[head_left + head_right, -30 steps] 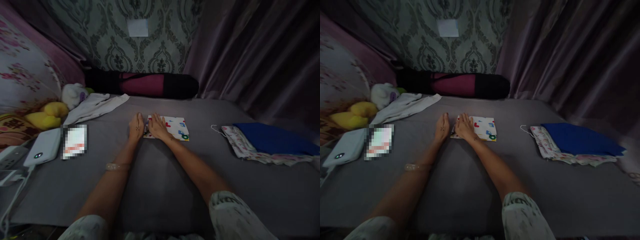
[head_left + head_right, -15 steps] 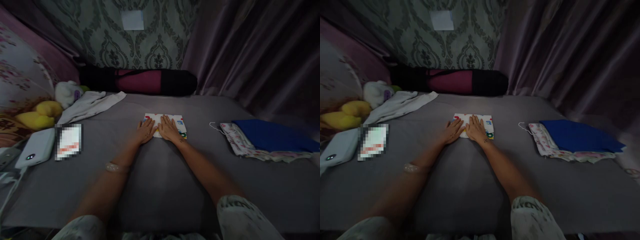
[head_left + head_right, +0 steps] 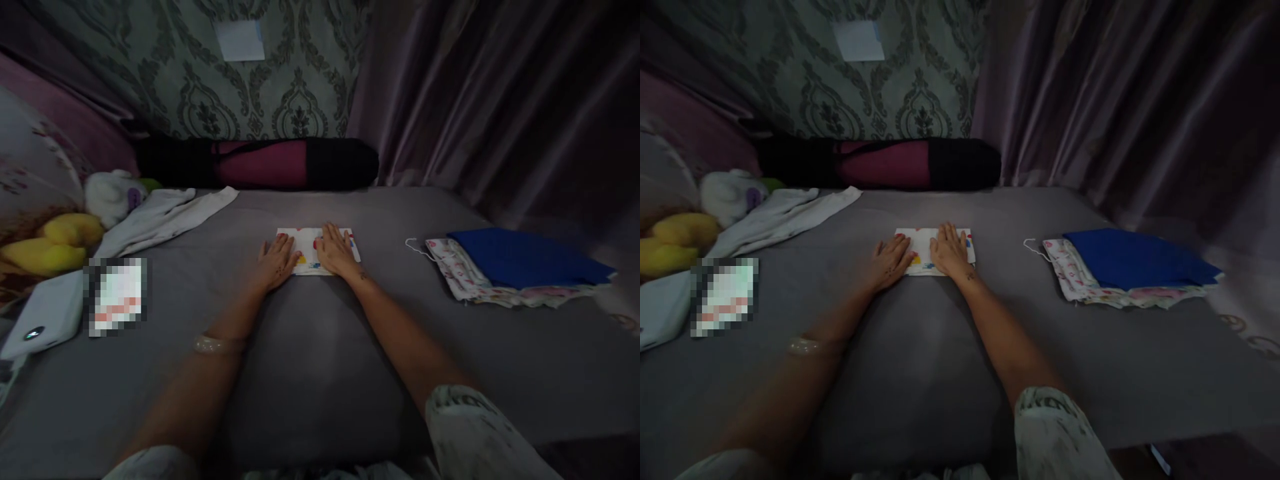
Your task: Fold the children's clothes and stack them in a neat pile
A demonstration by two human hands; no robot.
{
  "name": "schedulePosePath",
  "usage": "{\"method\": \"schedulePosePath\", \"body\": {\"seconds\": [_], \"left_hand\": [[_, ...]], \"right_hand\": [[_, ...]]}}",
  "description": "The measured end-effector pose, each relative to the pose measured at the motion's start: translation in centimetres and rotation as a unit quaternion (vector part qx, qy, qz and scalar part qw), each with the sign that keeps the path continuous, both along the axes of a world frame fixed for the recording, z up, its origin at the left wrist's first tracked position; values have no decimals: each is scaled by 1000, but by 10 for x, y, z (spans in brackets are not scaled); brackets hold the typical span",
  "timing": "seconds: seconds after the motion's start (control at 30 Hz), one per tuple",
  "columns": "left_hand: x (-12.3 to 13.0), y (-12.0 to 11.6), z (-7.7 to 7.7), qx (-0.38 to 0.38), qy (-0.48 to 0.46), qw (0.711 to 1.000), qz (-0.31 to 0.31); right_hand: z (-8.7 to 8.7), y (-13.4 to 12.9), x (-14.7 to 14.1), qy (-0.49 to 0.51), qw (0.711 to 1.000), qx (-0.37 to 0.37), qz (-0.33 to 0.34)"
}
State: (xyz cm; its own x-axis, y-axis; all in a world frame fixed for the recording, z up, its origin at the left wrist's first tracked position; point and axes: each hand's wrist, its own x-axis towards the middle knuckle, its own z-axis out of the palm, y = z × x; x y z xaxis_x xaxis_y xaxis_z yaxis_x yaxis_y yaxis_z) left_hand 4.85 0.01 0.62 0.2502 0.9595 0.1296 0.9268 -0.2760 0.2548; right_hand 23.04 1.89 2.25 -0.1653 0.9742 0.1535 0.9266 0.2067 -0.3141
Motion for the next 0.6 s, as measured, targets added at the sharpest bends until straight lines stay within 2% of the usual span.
{"method": "schedulePosePath", "body": {"seconds": [0.17,0.33,0.6], "left_hand": [[-1,1,0,-38,0,999,7],[-2,4,-3,-63,0,998,5],[-2,4,-1,-78,0,997,19]], "right_hand": [[-8,10,23,-25,998,-8,-59],[-18,16,28,-32,995,-68,-69],[-19,16,27,-29,994,-81,-70]]}}
